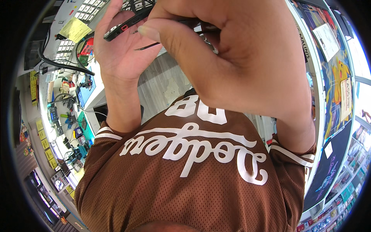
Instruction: The person uses a thin metal tool to probe and clean the charging port of a black smartphone. They repeatedly insert and withdraw the tool while holding the phone, then briefly inspect the screen and back of the device.
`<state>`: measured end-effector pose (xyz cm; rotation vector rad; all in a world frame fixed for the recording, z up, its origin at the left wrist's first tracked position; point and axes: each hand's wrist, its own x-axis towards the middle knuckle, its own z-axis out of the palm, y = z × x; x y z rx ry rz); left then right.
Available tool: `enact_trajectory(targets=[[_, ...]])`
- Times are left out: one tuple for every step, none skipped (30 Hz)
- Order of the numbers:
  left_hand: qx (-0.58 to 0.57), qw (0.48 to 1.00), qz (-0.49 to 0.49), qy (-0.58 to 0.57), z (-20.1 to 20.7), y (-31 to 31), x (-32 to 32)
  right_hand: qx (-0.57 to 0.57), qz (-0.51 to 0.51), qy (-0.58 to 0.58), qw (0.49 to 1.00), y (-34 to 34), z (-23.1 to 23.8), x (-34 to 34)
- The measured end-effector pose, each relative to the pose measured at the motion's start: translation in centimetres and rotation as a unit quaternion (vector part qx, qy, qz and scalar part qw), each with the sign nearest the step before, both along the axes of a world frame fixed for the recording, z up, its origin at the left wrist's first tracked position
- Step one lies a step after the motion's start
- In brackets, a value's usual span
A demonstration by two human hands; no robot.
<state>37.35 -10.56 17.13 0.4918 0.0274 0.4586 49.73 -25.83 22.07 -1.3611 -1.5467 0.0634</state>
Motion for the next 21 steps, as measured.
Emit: enact_trajectory(targets=[[0.015, 1.0, -0.013, 0.002, 0.0, 0.1, -0.1, -0.001, -0.001, 0.0, 1.0, -0.1, -0.1, 0.1], [0.029, 0.999, -0.026, 0.003, -0.1, 0.4, -0.2, -0.002, -0.001, -0.001, 1.0, -0.1, -0.3, 0.2], [0.027, 0.999, -0.03, 0.002, -0.1, 0.4, -0.1, -0.008, -0.01, -0.004, 1.0, 0.0, -0.7, 0.4], [0.025, 0.999, -0.033, 0.001, -0.1, 0.5, -0.2, -0.006, -0.013, -0.006, 1.0, 0.1, -0.7, 0.4], [0.006, 1.0, -0.026, -0.003, -0.1, 0.4, -0.1, -0.004, -0.016, -0.009, 1.0, 0.2, -0.7, 0.4], [-0.012, 1.0, -0.019, -0.006, -0.1, 0.3, -0.1, 0.007, -0.014, -0.01, 1.0, 0.1, -0.3, 0.2], [-0.016, 1.0, -0.015, -0.007, -0.1, 0.3, 0.0, 0.013, -0.017, -0.011, 1.0, 0.1, -0.4, 0.2], [-0.02, 1.0, -0.01, -0.008, -0.2, 0.3, 0.1, 0.018, -0.02, -0.011, 1.0, 0.1, -0.4, 0.2], [-0.024, 1.0, -0.006, -0.008, -0.3, 0.3, 0.1, 0.019, -0.027, -0.011, 0.999, 0.3, -1.2, 0.4], [-0.025, 0.999, -0.017, -0.012, -0.2, 0.2, 0.1, 0.019, -0.025, 0.001, 1.0, 0.3, -1.2, 0.4], [-0.026, 0.999, -0.028, -0.017, 0.0, 0.1, 0.0, 0.02, -0.023, 0.012, 0.999, 0.3, -1.2, 0.4], [-0.027, 0.999, -0.039, -0.021, 0.0, 0.0, -0.1, 0.02, -0.012, 0.034, 0.999, 0.1, -0.5, 0.4], [-0.026, 0.999, -0.04, -0.021, 0.0, 0.0, -0.1, 0.021, -0.012, 0.029, 0.999, 0.0, -0.4, 0.3], [-0.025, 0.999, -0.04, -0.021, -0.1, 0.1, -0.1, 0.022, -0.012, 0.025, 0.999, 0.0, -0.2, 0.2], [-0.025, 0.999, -0.041, -0.021, -0.1, 0.1, -0.2, 0.022, -0.022, -0.005, 1.0, 0.0, -0.3, 0.0], [-0.037, 0.998, -0.05, -0.019, 0.1, 0.0, -0.2, 0.016, -0.015, -0.011, 1.0, -0.1, -0.4, 0.1], [-0.048, 0.997, -0.059, -0.017, 0.4, -0.1, -0.2, 0.011, -0.008, -0.016, 1.0, -0.1, -0.5, 0.3], [-0.06, 0.996, -0.068, -0.014, 0.7, -0.2, -0.2, 0.0, 0.015, 0.002, 1.0, -0.2, -0.7, 0.7], [-0.02, 0.997, -0.07, -0.016, 0.5, 0.1, -0.3, -0.008, 0.022, 0.011, 1.0, -0.2, -0.6, 0.7], [0.02, 0.997, -0.073, -0.018, 0.1, 0.4, -0.3, -0.015, 0.028, 0.019, 0.999, -0.3, -0.5, 0.7], [0.032, 0.997, -0.064, -0.02, 0.0, 0.5, -0.3, -0.021, 0.016, 0.018, 0.999, -0.5, 0.2, 0.2]])
